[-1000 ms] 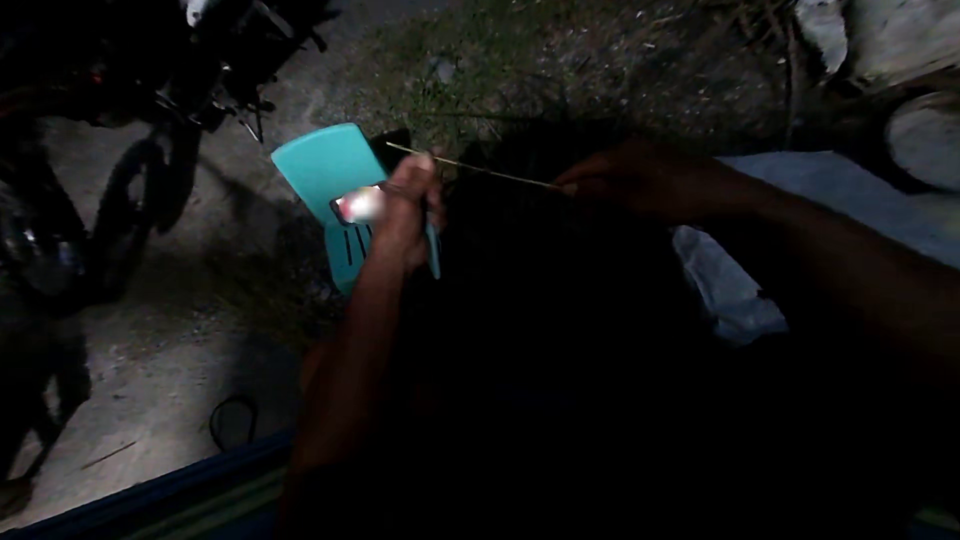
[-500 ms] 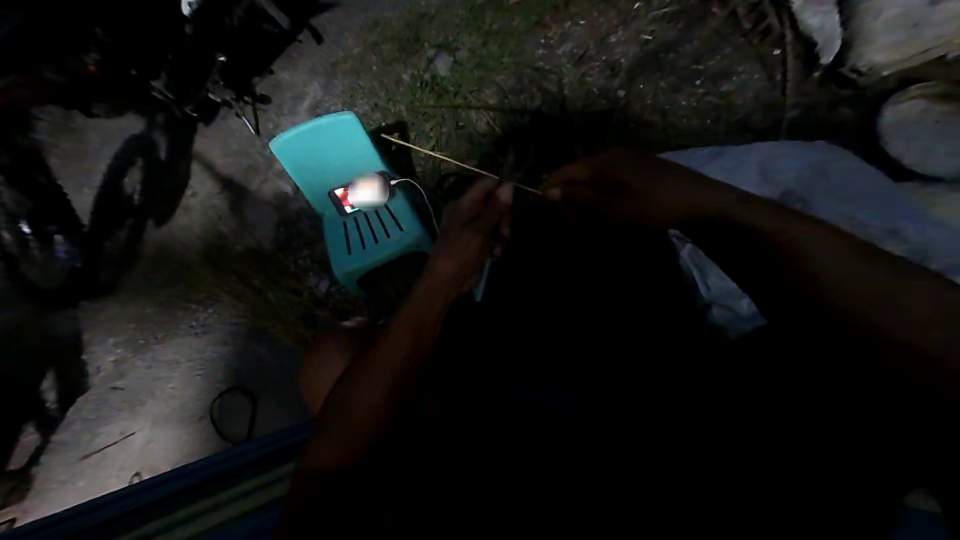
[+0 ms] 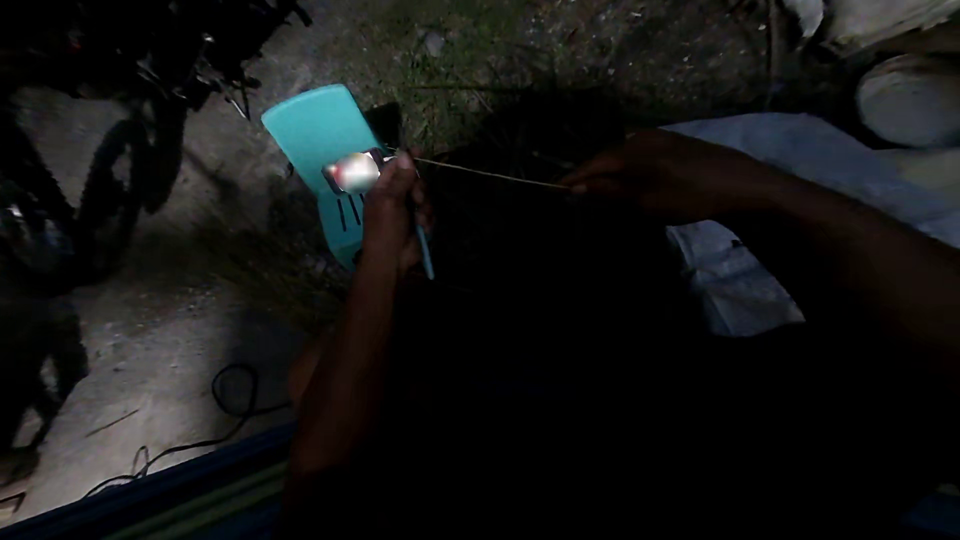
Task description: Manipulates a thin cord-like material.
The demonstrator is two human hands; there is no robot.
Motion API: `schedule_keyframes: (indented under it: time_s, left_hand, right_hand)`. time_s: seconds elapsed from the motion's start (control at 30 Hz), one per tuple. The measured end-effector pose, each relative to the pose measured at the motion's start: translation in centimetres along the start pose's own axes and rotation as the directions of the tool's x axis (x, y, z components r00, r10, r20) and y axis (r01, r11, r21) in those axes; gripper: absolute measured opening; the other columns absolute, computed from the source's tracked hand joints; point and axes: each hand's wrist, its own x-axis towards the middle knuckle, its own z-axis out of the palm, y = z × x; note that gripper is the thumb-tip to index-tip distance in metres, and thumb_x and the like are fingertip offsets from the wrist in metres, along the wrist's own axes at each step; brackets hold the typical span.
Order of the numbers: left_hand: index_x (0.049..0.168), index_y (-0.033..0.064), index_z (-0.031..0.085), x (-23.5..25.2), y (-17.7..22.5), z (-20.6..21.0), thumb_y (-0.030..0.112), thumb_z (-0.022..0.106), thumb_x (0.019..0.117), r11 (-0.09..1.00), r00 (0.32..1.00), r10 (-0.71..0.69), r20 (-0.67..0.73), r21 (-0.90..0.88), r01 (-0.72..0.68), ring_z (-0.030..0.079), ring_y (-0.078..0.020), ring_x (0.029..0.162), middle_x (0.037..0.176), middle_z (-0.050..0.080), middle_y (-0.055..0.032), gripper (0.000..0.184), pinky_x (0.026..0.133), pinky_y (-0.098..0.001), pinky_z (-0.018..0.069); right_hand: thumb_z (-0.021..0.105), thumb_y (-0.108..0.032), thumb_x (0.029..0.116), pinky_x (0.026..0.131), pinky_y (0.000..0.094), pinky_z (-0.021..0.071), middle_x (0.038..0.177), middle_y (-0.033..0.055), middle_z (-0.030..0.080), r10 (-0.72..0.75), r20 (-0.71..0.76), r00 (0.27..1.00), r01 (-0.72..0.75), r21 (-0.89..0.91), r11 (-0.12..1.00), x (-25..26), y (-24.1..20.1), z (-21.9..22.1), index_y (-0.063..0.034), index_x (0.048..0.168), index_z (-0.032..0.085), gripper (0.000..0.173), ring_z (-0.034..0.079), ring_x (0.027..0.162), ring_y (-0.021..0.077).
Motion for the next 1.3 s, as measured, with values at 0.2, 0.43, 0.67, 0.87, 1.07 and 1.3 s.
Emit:
schedule_keyframes:
  time_s: [0.2,0.43,0.67,0.87,1.07,1.3]
  left_hand:
    - [0.121,0.0158,0.058,-2.0,-1.1,0.5,0.031,0.037,0.112,0.999,0.998,-0.042,-0.053,-0.015,0.041,0.045,-0.0035,0.044,0.06,0.046,0.008,0.027,0.042,-0.0184,0.0448]
    - [0.134,0.0163,0.054,-2.1,-1.6,0.3,0.028,0.043,0.1108,0.99,0.989,-0.048,-0.138,0.124,0.066,0.044,-0.0046,0.044,0.063,0.045,0.0057,0.028,0.039,-0.0182,0.042]
    - [0.123,0.0128,0.057,0.0,-2.5,0.6,0.033,0.035,0.1127,0.993,0.981,-0.045,-0.189,0.1,0.065,0.044,-0.004,0.043,0.061,0.046,0.0067,0.032,0.04,-0.0189,0.0424]
    - [0.135,0.004,0.056,-1.0,-4.0,6.6,0.02,0.042,0.1105,0.968,0.948,-0.118,0.297,0.246,0.044,0.054,-0.0026,0.054,0.073,0.058,0.0035,0.032,0.049,-0.0169,0.0489]
    - [0.131,0.0095,0.055,2.8,-3.3,5.2,0.021,0.038,0.1109,0.998,0.978,-0.055,0.2,0.043,0.048,0.051,-0.0026,0.051,0.067,0.052,0.0067,0.029,0.048,-0.0168,0.0478]
    - [0.131,0.0098,0.055,4.7,-4.3,6.7,0.017,0.042,0.1098,0.989,0.955,-0.105,0.276,0.13,0.071,0.053,-0.002,0.053,0.073,0.057,0.0051,0.026,0.048,-0.0162,0.0491]
  right_hand:
    - [0.05,-0.021,0.1075,0.068,0.034,0.0534,0.083,0.0014,0.067,-0.033,-0.034,0.999,0.031,-0.055,0.998,-1.7,0.0,1.2,-0.0118,0.117,0.073,0.026,0.061,0.07,0.0105]
    - [0.053,-0.017,0.1055,0.073,0.0416,0.0559,0.09,0.0071,0.071,-0.121,-0.044,0.992,0.113,-0.15,0.982,-2.4,-0.1,1.3,-0.0085,0.115,0.074,0.025,0.067,0.078,0.0186]
    - [0.052,-0.012,0.1069,0.057,0.0407,0.0516,0.079,0.0089,0.066,0.224,-0.03,0.974,-0.225,-0.083,0.971,-3.3,2.0,-2.1,-0.0038,0.112,0.072,0.022,0.059,0.059,0.0181]
    - [0.054,-0.023,0.1074,0.065,0.0369,0.0523,0.08,0.0048,0.064,0.211,-0.001,0.977,-0.21,0.081,0.974,0.8,2.9,0.8,-0.0076,0.107,0.071,0.023,0.059,0.068,0.0141]
    - [0.051,-0.025,0.1087,0.05,0.0301,0.054,0.073,0.0041,0.064,0.25,0.117,0.961,-0.268,0.167,0.949,3.0,4.3,-0.6,-0.0077,0.113,0.069,0.026,0.059,0.054,0.011]
    - [0.047,-0.027,0.1096,0.055,0.0245,0.0504,0.072,-0.0016,0.061,0.167,0.031,0.986,-0.169,0.248,0.954,5.8,5.6,-0.4,-0.0097,0.107,0.069,0.028,0.056,0.059,0.0044]
